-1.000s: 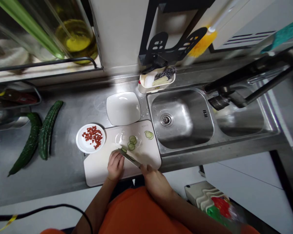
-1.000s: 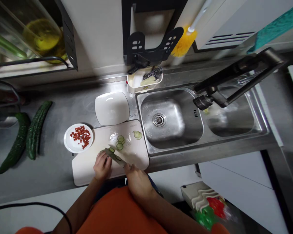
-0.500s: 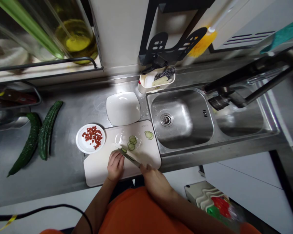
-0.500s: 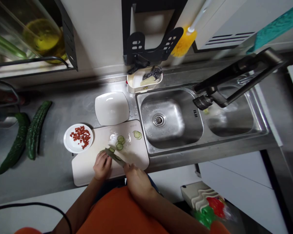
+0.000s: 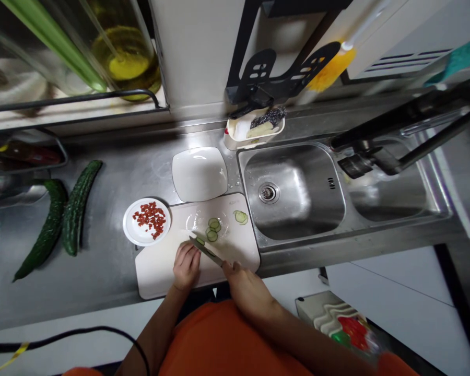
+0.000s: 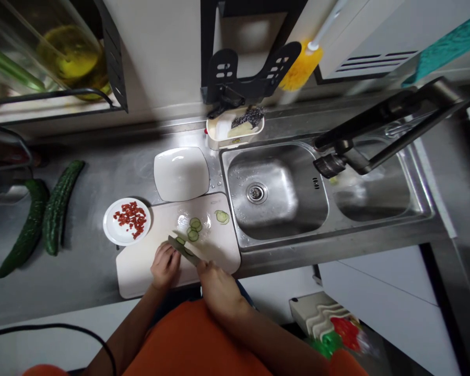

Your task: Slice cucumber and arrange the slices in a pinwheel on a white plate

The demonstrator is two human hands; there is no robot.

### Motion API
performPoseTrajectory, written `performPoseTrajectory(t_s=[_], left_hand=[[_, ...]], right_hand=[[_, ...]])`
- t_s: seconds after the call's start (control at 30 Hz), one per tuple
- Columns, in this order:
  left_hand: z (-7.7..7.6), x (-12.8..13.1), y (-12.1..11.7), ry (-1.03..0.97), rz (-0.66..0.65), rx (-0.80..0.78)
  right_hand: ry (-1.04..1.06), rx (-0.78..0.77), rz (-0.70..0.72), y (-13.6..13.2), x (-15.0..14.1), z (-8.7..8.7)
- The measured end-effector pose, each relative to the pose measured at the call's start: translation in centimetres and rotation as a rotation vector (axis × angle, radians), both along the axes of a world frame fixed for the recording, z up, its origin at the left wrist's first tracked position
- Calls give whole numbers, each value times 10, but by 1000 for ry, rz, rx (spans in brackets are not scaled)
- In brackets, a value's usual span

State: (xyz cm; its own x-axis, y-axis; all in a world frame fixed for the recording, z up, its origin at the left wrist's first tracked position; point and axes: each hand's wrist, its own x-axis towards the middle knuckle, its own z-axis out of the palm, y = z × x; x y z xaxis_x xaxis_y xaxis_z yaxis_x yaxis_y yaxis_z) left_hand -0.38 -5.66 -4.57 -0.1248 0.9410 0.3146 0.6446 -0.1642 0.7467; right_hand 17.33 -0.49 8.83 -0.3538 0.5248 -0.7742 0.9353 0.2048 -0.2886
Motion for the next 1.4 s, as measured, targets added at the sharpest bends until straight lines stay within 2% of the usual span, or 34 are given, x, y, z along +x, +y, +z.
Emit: performPoseTrajectory(t_s=[0.37, 1.17, 1.4], left_hand=[[0, 0, 0, 13, -1, -1], [5, 0, 2, 19, -22, -5], [4, 0, 2, 23, -31, -18]], right_hand=[[-7, -8, 3, 6, -8, -1], [46, 84, -14, 1, -22, -40], [68, 84, -33, 4, -21, -42]])
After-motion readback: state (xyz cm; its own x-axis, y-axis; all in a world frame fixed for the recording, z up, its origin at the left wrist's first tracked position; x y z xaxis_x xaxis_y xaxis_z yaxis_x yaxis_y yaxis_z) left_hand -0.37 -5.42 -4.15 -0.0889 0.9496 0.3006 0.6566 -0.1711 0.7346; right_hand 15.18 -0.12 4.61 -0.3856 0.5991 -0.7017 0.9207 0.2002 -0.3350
